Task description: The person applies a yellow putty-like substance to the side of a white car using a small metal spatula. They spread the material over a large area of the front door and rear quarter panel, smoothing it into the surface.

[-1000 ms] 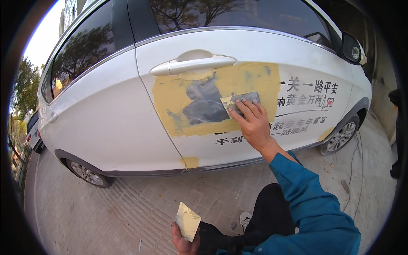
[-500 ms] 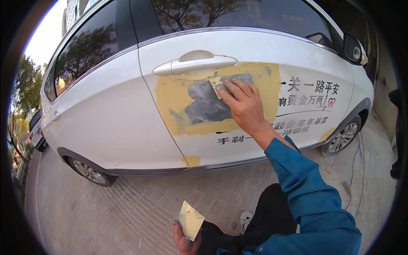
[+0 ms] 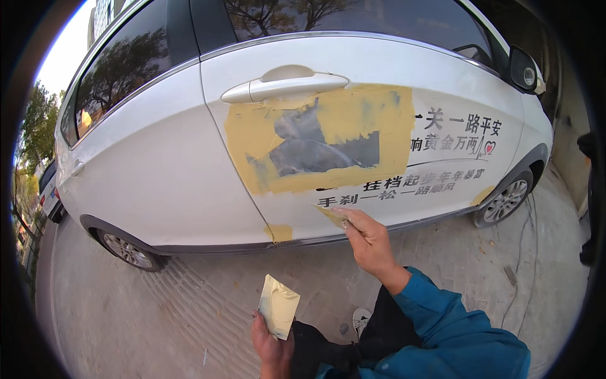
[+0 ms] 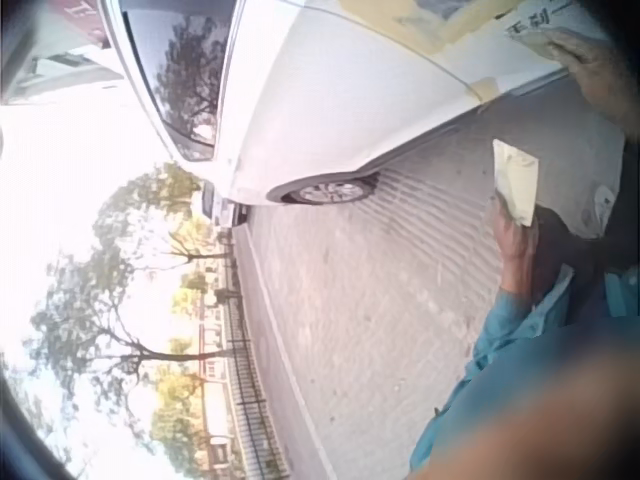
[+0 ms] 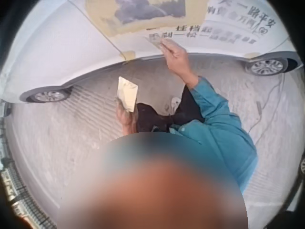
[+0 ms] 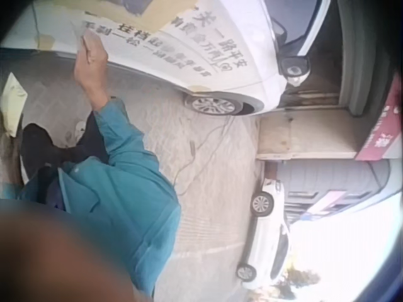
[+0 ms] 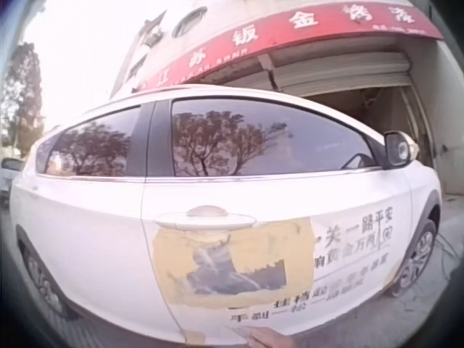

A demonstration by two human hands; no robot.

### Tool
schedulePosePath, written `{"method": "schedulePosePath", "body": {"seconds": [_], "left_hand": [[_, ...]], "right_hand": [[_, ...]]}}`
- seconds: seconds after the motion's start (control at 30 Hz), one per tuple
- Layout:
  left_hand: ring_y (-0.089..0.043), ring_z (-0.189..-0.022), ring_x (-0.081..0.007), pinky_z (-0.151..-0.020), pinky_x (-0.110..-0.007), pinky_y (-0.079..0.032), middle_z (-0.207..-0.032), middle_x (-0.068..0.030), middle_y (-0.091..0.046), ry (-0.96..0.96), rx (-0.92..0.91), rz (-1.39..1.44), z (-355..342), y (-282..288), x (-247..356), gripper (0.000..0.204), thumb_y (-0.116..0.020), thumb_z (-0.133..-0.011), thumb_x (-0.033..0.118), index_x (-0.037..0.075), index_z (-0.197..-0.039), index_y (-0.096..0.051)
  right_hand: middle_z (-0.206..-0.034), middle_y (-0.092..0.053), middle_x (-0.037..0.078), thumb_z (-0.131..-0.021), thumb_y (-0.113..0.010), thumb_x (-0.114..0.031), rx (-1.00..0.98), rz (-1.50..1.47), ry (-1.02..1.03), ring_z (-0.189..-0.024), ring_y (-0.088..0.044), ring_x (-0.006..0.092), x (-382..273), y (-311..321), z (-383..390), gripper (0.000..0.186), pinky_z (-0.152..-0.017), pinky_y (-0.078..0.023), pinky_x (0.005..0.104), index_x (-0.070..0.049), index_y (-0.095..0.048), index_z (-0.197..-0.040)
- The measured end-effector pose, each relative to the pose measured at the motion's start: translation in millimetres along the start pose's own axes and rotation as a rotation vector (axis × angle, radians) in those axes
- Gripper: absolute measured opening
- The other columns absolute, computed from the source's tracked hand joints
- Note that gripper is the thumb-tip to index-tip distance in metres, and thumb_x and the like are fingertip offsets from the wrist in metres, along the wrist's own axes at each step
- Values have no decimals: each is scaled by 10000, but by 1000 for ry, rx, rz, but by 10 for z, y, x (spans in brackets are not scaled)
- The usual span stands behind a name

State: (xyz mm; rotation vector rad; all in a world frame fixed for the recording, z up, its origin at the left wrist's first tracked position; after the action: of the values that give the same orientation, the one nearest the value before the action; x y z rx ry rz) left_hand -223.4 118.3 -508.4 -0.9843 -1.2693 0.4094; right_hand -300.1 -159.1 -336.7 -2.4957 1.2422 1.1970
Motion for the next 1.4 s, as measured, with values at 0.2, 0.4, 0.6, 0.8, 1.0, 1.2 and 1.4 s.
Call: {"method": "schedulePosePath", "body": {"seconds": [0.2, 0.4, 0.6, 0.8, 1.0, 1.2, 1.4], "left_hand": [[-734, -1045, -257, -866, -398, -586, -1237, -108, -741, 35, -62, -36, -72, -169, -232, 524, -422, -1159, 464, 31, -1385, -612], [-707, -1179, -265, -1002, -393, -556, -1323, -156, -709, -10, -7, 90, -94, -140, -129, 608, -404, -1164, 478, -45, -1414, -584], [-706, -1215, -265, -1076, -401, -546, -1316, -165, -703, -109, -1, 37, -72, 1, 73, 502, -455, -1172, 382, -55, -1376, -596], [-692, -1070, -189, -945, -322, -542, -1219, -125, -720, -160, 16, -284, 35, 43, 49, 529, -554, -1141, 427, -72, -1282, -660], [-631, -1045, -145, -898, -285, -500, -1146, -102, -726, -306, -72, -678, 133, -225, 119, 591, -524, -1150, 453, -99, -1279, -692], [-645, -1001, -151, -890, -288, -506, -1122, -102, -727, -381, 41, -715, 68, -136, 232, 609, -490, -1158, 470, -96, -1264, -688], [-659, -959, -159, -828, -296, -516, -1065, -103, -723, -432, 261, -635, 78, 104, 470, 634, -443, -1167, 487, -97, -1191, -688]], "right_hand": [[-1363, -724, 145, -1075, -601, -4, -124, -497, -241, -1219, -677, 187, -322, -529, 691, 335, -1027, -544, 327, 35, -673, -1400], [-1347, -726, 180, -1007, -628, 44, -290, -226, -40, -1216, -713, 316, -402, -758, 962, 414, -1027, -566, 372, -17, -683, -1412], [-1296, -743, 194, -905, -591, 159, -281, 35, -14, -1209, -720, 325, -159, -547, 1020, 455, -1024, -569, 379, -1, -726, -1309], [-1297, -732, 170, -845, -612, 168, -162, 68, 160, -1184, -695, 376, -442, -349, 806, 492, -1026, -558, 429, -30, -750, -1274], [-1319, -711, 140, -823, -649, 146, -280, 63, 227, -1188, -671, 363, -567, -720, 954, 510, -1025, -540, 446, -71, -772, -1268], [-1287, -715, 100, -890, -675, 48, -463, 16, 237, -1166, -671, 337, -461, -924, 1239, 428, -988, -523, 452, -108, -754, -1280], [-1263, -713, 98, -863, -669, 61, -436, 185, 308, -1150, -662, 344, -296, -665, 771, 441, -1000, -508, 450, -96, -756, -1266]]}}
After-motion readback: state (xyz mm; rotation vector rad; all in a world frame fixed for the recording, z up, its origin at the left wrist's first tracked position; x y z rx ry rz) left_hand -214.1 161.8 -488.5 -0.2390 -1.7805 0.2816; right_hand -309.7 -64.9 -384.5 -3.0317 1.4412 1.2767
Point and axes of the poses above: each hand's wrist, its own z-axis away from the middle knuckle, its own y-axis out of the back of the hand, x = y × z, the point moved 10 cm from there along -z, towards the middle knuckle
